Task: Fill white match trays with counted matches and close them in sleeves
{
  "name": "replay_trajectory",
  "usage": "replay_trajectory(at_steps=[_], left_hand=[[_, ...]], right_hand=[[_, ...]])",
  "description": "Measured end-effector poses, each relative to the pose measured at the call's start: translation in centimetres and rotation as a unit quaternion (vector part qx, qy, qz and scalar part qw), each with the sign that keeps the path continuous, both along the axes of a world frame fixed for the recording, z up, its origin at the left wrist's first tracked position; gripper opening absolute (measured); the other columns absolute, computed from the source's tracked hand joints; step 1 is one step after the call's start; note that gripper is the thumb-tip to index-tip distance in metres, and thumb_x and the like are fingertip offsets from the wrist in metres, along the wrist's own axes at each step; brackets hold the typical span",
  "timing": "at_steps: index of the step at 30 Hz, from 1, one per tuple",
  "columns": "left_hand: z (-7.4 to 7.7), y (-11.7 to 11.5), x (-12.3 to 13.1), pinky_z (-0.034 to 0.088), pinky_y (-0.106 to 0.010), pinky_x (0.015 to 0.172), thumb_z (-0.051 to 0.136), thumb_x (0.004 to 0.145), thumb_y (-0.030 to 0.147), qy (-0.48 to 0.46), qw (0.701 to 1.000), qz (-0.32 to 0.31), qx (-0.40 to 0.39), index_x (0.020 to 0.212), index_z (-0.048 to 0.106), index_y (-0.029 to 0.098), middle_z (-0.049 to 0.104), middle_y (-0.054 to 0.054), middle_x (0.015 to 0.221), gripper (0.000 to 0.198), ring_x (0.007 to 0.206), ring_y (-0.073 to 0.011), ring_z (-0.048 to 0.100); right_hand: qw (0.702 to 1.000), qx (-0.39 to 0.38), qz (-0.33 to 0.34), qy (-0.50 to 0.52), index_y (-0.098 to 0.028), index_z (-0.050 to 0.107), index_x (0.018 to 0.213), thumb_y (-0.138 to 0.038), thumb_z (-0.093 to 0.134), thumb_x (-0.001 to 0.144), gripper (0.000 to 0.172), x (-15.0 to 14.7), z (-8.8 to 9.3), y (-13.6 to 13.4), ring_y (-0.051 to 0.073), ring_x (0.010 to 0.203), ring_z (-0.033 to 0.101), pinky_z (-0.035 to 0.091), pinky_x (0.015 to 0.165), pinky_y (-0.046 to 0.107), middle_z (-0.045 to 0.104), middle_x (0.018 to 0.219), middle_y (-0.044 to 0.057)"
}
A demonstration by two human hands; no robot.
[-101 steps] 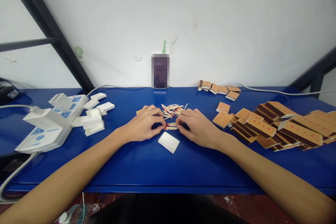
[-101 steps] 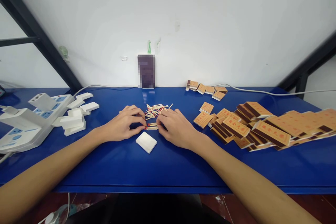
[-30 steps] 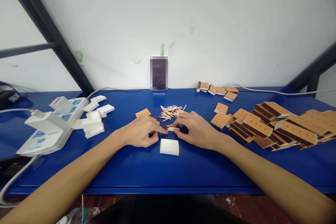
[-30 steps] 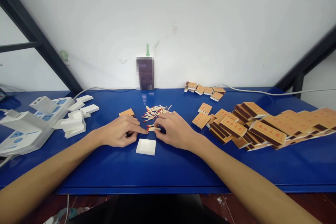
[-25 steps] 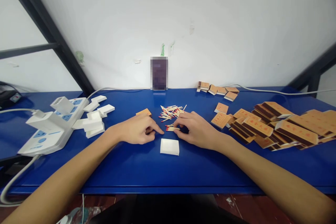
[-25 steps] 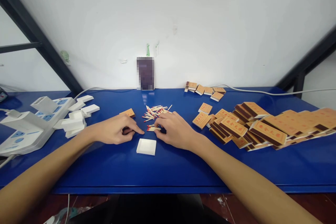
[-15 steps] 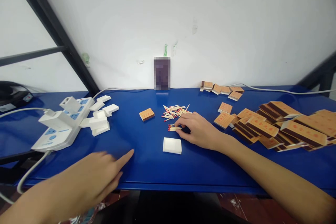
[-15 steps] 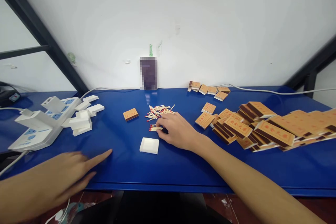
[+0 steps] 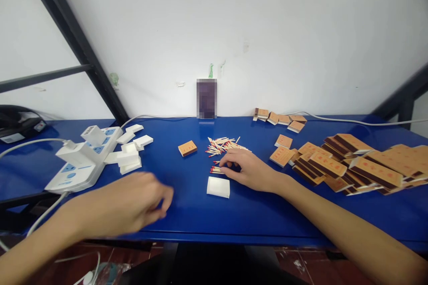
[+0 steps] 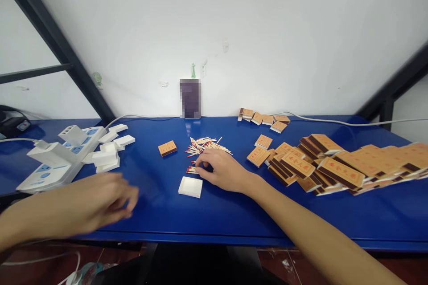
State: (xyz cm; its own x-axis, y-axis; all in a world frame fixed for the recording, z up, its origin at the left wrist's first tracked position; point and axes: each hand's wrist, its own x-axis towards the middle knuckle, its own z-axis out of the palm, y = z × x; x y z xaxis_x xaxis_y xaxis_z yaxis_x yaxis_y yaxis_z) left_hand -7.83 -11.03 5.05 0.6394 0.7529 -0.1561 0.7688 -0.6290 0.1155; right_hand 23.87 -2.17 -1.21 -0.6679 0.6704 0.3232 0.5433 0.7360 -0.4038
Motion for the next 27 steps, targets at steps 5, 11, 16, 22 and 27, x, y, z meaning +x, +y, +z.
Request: replay_trajectory(at_steps=[5,11,16,22,27], left_hand=[[0.2,9.0,7.0,0.030,-0.025,0.056,0.052,0.094,0.040,-0.106,0.994,-0.015,0.016,0.071,0.060,0.018,0.056,0.003,0.059,0.033,0.051,-0.0095,0.046],[-3.7,12.6,9.3,0.028,-0.025,0.055,0.048,0.094,0.032,-0.163,0.983,-0.031,0.079,0.081,0.065,0.017,0.060,0.002,0.061,0.026,0.051,-0.0102,0.046],[-5.0,12.2,8.8,0.035,-0.026,0.062,0.048,0.094,0.027,-0.179,0.975,-0.036,0.125,0.084,0.065,0.017,0.064,0.000,0.069,0.022,0.060,-0.0124,0.054],[-5.0,11.7,8.0,0.041,-0.031,0.073,0.046,0.096,0.026,-0.148,0.968,-0.104,0.176,0.090,0.067,0.018,0.065,-0.001,0.076,0.024,0.069,-0.0155,0.057],[-4.8,11.4,8.1,0.040,-0.031,0.072,0.045,0.093,0.021,-0.134,0.966,-0.131,0.180,0.095,0.067,0.017,0.064,-0.003,0.080,0.022,0.072,-0.0157,0.056]], right_hand=[[0.998,0.033,-0.045,-0.004,-0.019,0.066,0.100,-0.016,0.054,0.091,0.015,0.3,-0.4,0.4,0.018,0.083,0.058,0.043,0.074,0.031,0.065,0.089,0.005],[0.994,0.069,-0.065,-0.056,-0.020,0.065,0.098,-0.021,0.052,0.095,0.013,0.5,-1.3,0.9,0.020,0.089,0.059,0.044,0.079,0.034,0.065,0.095,0.006],[0.994,0.057,-0.066,-0.058,-0.019,0.063,0.092,-0.022,0.051,0.096,0.013,0.5,-1.2,0.9,0.019,0.089,0.058,0.043,0.079,0.033,0.065,0.094,0.006],[0.994,0.052,-0.069,-0.063,-0.019,0.063,0.091,-0.021,0.051,0.096,0.013,0.5,-1.2,0.9,0.019,0.087,0.058,0.042,0.077,0.033,0.064,0.097,0.007],[0.996,0.067,-0.061,-0.025,-0.019,0.063,0.091,-0.024,0.053,0.095,0.012,0.4,-0.7,0.5,0.019,0.085,0.057,0.042,0.076,0.033,0.064,0.091,0.006]])
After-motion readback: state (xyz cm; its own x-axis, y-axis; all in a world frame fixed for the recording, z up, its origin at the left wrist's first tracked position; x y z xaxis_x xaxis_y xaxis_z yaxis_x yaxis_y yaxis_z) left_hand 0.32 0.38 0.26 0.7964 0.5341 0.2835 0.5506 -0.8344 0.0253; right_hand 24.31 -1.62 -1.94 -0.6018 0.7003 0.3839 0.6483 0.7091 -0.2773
